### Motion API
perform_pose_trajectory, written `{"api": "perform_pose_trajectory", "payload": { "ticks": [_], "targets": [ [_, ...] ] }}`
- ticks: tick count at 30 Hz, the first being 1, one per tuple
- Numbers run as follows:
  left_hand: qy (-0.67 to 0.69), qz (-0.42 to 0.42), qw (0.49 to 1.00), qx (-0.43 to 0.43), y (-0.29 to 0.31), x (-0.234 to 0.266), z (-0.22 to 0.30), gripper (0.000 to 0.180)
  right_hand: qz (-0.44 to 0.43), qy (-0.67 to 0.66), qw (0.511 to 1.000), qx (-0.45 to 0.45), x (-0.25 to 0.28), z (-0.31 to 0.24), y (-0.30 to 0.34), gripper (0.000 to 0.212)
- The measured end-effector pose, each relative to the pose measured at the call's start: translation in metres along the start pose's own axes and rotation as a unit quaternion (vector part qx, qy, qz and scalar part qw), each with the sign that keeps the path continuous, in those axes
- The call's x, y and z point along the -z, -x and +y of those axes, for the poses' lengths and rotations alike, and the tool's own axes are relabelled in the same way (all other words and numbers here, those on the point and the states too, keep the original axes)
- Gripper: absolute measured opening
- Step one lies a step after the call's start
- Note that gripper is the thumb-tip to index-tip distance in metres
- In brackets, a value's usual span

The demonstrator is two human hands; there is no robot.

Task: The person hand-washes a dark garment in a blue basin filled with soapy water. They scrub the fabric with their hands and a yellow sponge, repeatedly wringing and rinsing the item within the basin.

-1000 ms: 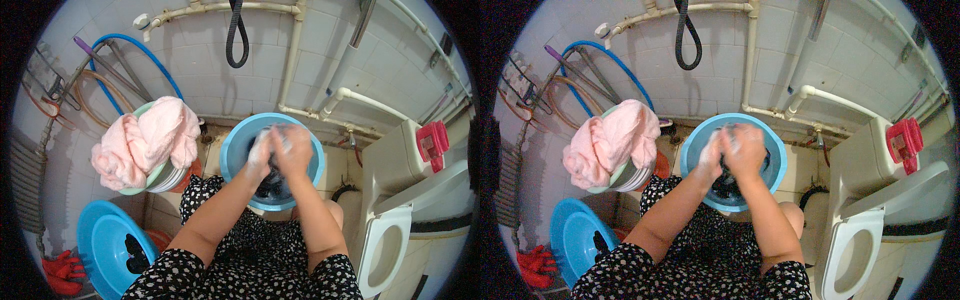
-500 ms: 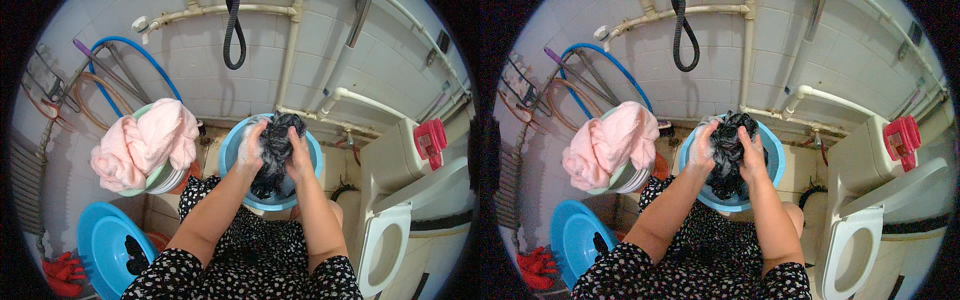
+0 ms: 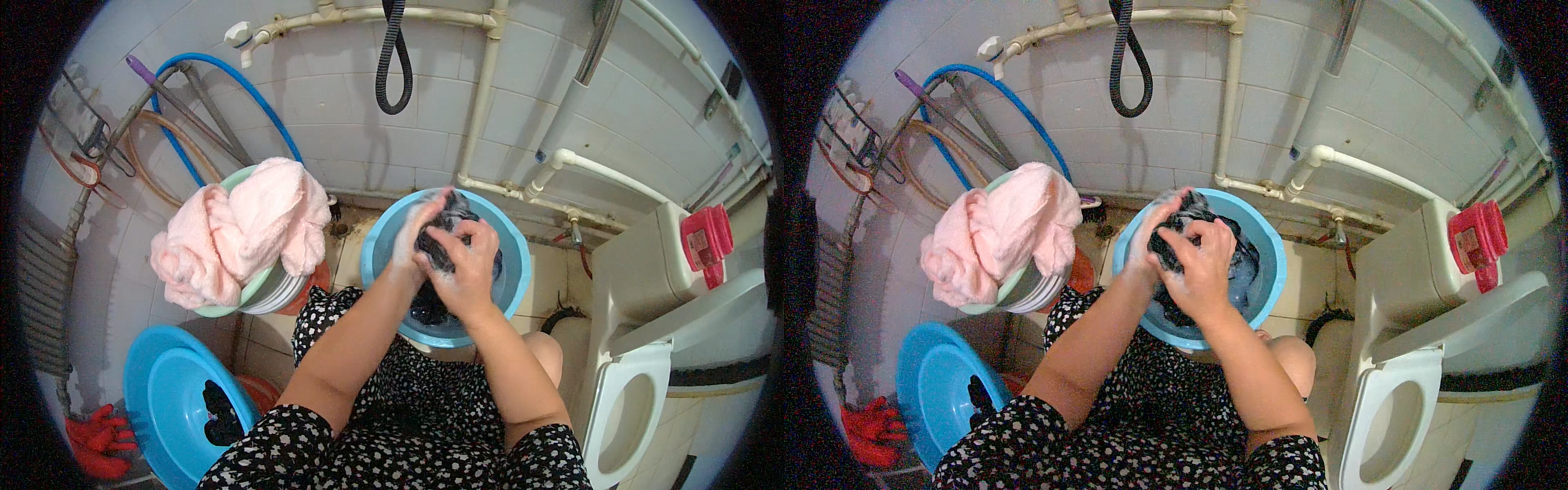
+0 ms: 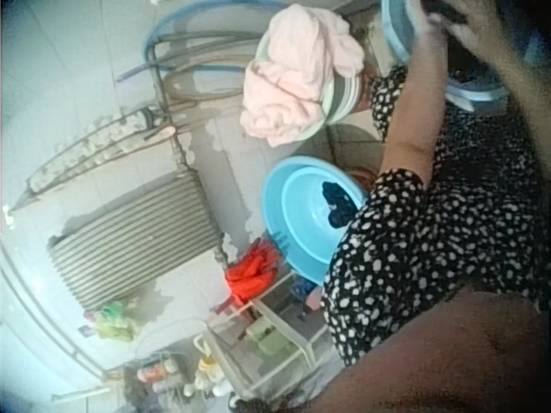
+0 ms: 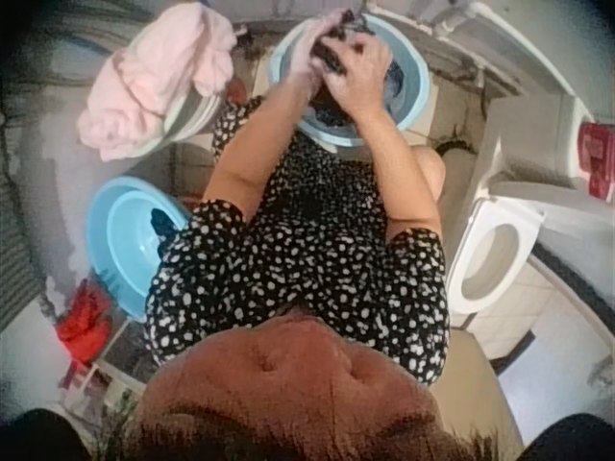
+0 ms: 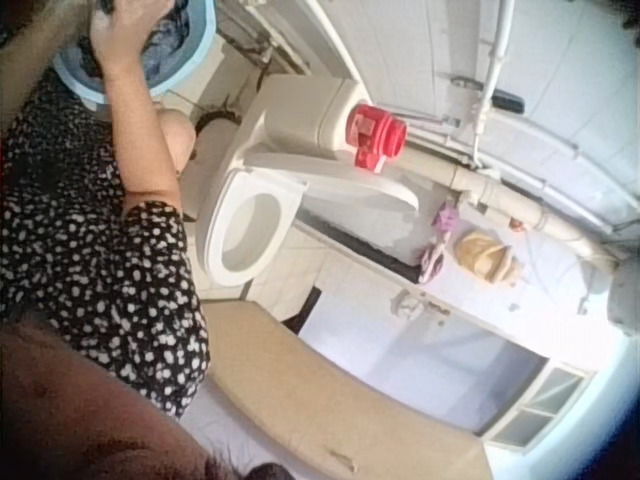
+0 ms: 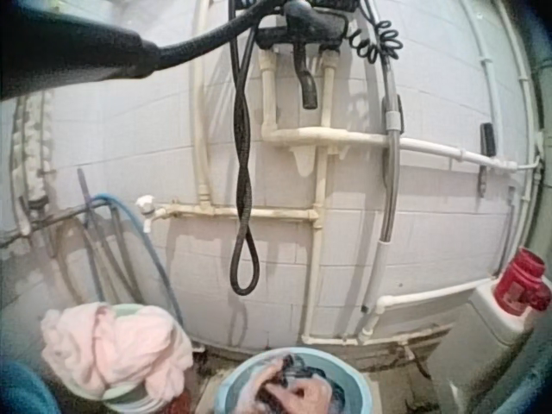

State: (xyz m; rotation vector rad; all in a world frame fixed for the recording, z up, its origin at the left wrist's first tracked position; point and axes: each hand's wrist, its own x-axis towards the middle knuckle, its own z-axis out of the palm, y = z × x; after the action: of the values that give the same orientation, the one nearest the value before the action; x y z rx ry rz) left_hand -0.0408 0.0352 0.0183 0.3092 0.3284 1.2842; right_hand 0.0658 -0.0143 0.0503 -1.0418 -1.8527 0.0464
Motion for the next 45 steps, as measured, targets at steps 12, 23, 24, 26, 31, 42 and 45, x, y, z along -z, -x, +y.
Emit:
{"api": "perform_pose_trajectory", "payload": {
  "ticks": [12, 23, 24, 26, 31, 42, 45],
  "targets": [
    [0.001, 0.028, 0.999, -0.031, 0.007, 0.016, -0.015, 0.043, 0.033, -0.098, 0.995, 0.011, -0.021, 0.007, -0.001, 0.009],
    [-0.063, 0.045, 0.981, -0.179, 0.000, -0.017, 0.003, 0.022, -0.024, -0.645, 0.605, -0.466, -0.018, 0.053, 0.017, 0.064],
    [-0.080, 0.046, 0.977, -0.190, 0.001, -0.015, 0.003, 0.022, -0.035, -0.638, 0.613, -0.464, -0.009, 0.046, 0.010, 0.062],
    [-0.083, 0.057, 0.977, -0.189, 0.000, -0.014, 0.005, 0.021, -0.040, -0.657, 0.583, -0.476, 0.000, 0.052, 0.006, 0.057],
    [-0.093, 0.065, 0.975, -0.191, -0.001, -0.005, 0.012, 0.020, 0.074, -0.596, 0.624, -0.500, 0.010, 0.073, 0.001, 0.035],
    [-0.170, 0.008, 0.984, -0.057, 0.012, -0.026, 0.016, 0.034, 0.030, -0.446, 0.836, -0.318, 0.026, 0.059, -0.014, 0.043],
    [-0.113, 0.029, 0.990, -0.077, 0.000, -0.008, 0.017, 0.037, -0.096, -0.312, 0.929, -0.172, 0.026, 0.027, -0.013, 0.040]
  ]
}}
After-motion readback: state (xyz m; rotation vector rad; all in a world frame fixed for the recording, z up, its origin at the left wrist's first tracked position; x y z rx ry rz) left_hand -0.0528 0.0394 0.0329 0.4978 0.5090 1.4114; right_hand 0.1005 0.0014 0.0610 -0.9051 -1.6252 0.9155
